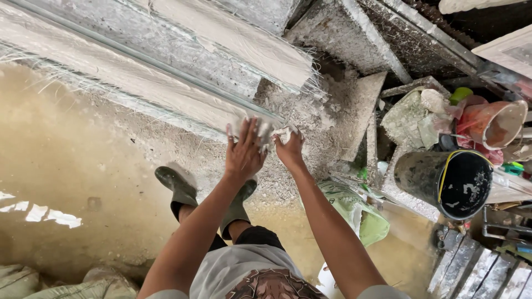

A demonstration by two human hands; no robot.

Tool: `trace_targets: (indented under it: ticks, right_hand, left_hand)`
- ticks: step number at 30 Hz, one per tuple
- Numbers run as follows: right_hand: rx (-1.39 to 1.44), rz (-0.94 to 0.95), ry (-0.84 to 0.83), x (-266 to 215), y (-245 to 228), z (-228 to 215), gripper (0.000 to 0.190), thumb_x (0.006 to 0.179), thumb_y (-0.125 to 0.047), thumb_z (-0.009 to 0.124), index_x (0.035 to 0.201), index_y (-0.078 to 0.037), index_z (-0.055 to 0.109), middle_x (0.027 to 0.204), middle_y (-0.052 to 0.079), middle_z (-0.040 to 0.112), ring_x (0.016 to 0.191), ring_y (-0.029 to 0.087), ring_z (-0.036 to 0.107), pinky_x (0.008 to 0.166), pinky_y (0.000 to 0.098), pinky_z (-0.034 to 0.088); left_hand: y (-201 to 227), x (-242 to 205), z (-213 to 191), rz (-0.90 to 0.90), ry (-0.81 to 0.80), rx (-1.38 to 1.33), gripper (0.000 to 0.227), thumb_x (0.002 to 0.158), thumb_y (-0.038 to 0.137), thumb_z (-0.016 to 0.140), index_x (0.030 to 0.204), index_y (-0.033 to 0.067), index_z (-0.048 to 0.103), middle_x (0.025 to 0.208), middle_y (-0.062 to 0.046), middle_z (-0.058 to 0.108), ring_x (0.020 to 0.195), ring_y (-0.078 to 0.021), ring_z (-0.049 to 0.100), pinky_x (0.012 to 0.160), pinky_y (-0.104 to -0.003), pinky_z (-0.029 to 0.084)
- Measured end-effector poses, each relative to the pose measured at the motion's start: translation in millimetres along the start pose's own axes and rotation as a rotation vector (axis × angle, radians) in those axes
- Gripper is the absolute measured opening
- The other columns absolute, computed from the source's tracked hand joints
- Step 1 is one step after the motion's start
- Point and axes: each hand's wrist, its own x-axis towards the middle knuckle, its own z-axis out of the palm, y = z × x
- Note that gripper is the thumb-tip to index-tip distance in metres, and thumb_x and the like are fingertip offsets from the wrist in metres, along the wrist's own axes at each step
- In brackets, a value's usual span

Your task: The person scoops a white paste from a bucket using a small cup and applies it to a long, fibrous surface. They then use their hands to spread and smooth the paste along the length of the material, occasionally dipping their hands into the bucket for more paste.

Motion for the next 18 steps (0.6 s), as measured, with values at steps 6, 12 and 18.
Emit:
trace_targets:
  ticks: [6,12,18]
  right_hand:
    - [0.024,0.056,-0.014,-2.5,-11.0,-5.5,0.079,0.090,-0.042,0.073,0.147,0.004,0.042,0.156,0.029,0.031,0.151,0.045,0.020,0.126,0.0555,0.005]
    - [0.113,0.240,-0.175,-6.9,-31.6,-29.0,0.090,0.087,-0.047,0.073,0.151,0.003,0.035,0.156,0.028,0.027,0.150,0.043,0.020,0.118,0.0545,0.032]
    - [0.097,0.180,-0.127,-1.9,-12.0,-18.3,0.093,0.084,-0.050,0.077,0.150,0.003,0.038,0.155,0.028,0.033,0.147,0.044,0.027,0.118,0.0524,0.035]
  left_hand:
    - [-15.8,-0.2,1.4,-0.059,0.084,-0.073,0.061,0.096,0.040,0.050,0.151,0.0149,0.051,0.169,-0.014,0.020,0.156,-0.0311,0.017,0.119,-0.072,0.006]
    - [-7.0,-10.6,2.7,-0.089,-0.043,-0.066,0.055,0.099,0.037,0.051,0.148,0.0116,0.053,0.164,-0.023,0.026,0.153,-0.0374,0.020,0.116,-0.068,0.015]
    - [31.0,-42.3,-3.4,-0.078,-0.280,-0.214,0.038,0.103,0.019,0.051,0.138,0.0204,0.065,0.131,-0.017,0.056,0.126,-0.0329,0.053,0.100,-0.053,0.045]
